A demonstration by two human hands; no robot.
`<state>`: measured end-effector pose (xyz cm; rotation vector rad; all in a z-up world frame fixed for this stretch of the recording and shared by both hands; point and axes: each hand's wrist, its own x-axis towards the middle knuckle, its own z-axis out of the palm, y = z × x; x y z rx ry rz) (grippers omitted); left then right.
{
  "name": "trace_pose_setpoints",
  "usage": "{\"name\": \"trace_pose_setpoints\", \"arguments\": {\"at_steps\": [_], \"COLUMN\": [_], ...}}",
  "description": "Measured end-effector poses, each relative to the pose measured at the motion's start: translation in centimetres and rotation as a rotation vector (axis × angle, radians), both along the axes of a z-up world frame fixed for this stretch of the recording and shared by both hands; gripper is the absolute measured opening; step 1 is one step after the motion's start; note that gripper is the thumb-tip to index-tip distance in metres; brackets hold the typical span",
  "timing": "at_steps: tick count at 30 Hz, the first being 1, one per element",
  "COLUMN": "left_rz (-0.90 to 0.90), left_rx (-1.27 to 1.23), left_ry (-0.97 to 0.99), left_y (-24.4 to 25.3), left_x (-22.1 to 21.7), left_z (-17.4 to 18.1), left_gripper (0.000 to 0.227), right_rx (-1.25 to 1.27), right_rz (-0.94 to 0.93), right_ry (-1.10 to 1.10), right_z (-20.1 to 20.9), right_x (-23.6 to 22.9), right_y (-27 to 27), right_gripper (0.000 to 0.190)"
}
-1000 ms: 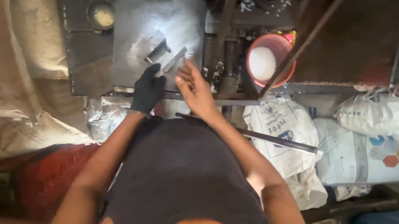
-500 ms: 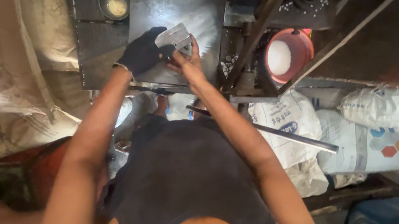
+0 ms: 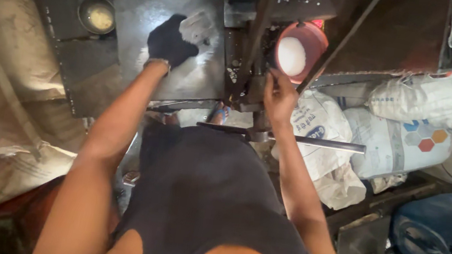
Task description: The person operates a manual lever on a machine while repeatedly picking up small white plastic pieces from a metal tray and placing them into a red bucket. The person also uses a metal scraper to clear debris from the tray surface.
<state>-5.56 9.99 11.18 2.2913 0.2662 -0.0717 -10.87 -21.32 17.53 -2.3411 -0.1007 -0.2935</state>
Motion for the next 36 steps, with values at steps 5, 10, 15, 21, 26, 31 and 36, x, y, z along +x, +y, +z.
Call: {"name": "trace_pose_setpoints", "arguments": {"at_steps": [5, 10, 15, 21, 26, 31, 36], "left_rz": [-0.076, -0.059, 0.119, 0.072, 0.027, 0.021, -0.235], "left_rx": [0.014, -0.022, -0.634, -0.481, -0.430, -0.321, -0.347], "left_ry": [0.011, -0.107, -0.194, -0.177, -0.093, -0.112, -0.336], "left_y": [-2.9, -5.4, -6.2, -7.4, -9.9, -11.4, -9.2], "left_x": [5.4, 8.2, 6.5, 7.2, 9.0, 9.1, 9.4], "left_z": [-0.4, -1.7, -3.6, -3.2, -1.7, -2.4, -5.7], "left_gripper": [0.075, 0.072, 0.081, 0.048, 0.049, 0.050, 0.031], "right_rx": [-0.138, -0.142, -0.156, -0.167, -0.118, -0.142, -0.070], "right_rz": [-0.028, -0.056, -0.092, -0.142, -0.146, -0.172, -0.086], "right_ry": [-0.040, -0.019, 0.028, 0.138, 0.145, 0.120, -0.027], "right_z": [-2.6, -3.1, -2.6, -2.0, -1.4, -1.4, -1.5], "right_x": [1.7, 1.6, 1.7, 2.1, 2.2, 1.7, 1.7], "right_y": [-1.5, -1.8, -1.2, -0.9, -0.4, -0.6, -0.8], "right_gripper": [0.016, 0.018, 0.017, 0.015, 0.013, 0.013, 0.010]}}
